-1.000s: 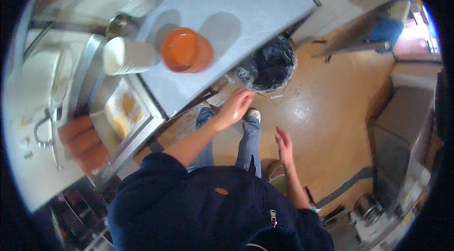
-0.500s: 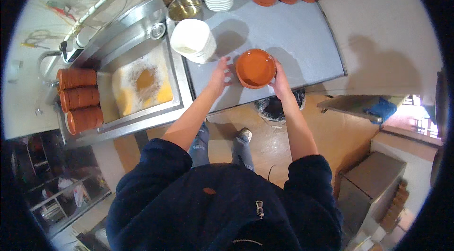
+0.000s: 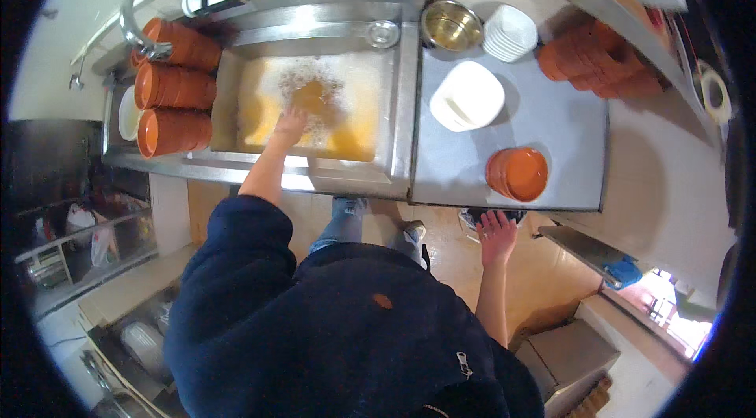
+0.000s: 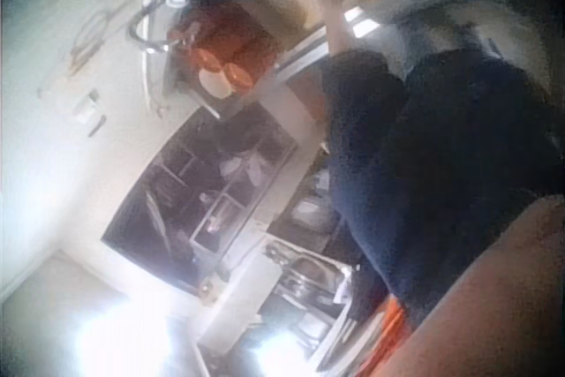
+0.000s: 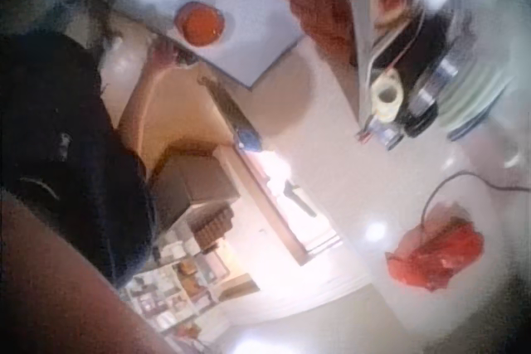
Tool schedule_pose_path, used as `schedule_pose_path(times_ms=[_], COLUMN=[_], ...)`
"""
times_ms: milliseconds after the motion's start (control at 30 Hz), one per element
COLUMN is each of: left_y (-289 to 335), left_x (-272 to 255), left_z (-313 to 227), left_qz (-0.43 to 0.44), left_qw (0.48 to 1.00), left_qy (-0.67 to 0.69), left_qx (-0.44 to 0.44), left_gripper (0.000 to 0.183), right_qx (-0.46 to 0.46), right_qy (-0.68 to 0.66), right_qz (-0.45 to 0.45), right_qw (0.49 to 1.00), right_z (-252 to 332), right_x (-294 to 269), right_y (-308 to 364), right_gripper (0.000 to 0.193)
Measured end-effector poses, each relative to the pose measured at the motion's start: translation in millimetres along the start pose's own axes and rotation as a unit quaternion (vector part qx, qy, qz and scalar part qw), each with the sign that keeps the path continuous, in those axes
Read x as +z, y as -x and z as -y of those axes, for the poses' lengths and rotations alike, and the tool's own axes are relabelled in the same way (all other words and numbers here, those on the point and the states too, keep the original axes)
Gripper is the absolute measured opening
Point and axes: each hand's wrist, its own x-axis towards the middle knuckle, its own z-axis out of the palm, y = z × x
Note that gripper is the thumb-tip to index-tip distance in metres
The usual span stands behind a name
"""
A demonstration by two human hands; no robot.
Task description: The person washes multiple brown bowls and white bowls in a soapy sink, rinses them, and stacks them on the counter. They also pour soapy water from a bucket into the sink and continue washing additional bowls.
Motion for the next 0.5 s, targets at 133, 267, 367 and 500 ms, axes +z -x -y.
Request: schedule_pose_path(times_ms=[133, 267, 367, 500], left_y=[9.9, 16.9, 9.9, 1.2], left_x=[33.1, 35.9, 23.0, -2.6], left_z=[66.0, 58.0, 41.5, 15.7], left_qz=[-0.001, 0.009, 0.063, 0.116], left_qw=[0.994, 0.985, 0.977, 0.958], left_qy=[0.036, 0.097, 0.175, 0.247], left_qx=[-0.1, -0.145, -0.103, -0.084], left_gripper=[0.031, 0.033, 0.04, 0.038], right_qx=[-0.015, 0.062, 0.124, 0.109], right_qy=[0.068, 0.118, 0.186, 0.185], right_qz=[0.019, 0.014, -0.014, -0.016], right_qw=[0.997, 0.991, 0.975, 0.977], right_z=[-40.3, -87.9, -114.6, -120.8], right_x=[15.2, 23.7, 31.0, 67.5], right_y=[16.7, 31.8, 49.6, 62.4], right_gripper=[0.051, 0.047, 0.049, 0.05])
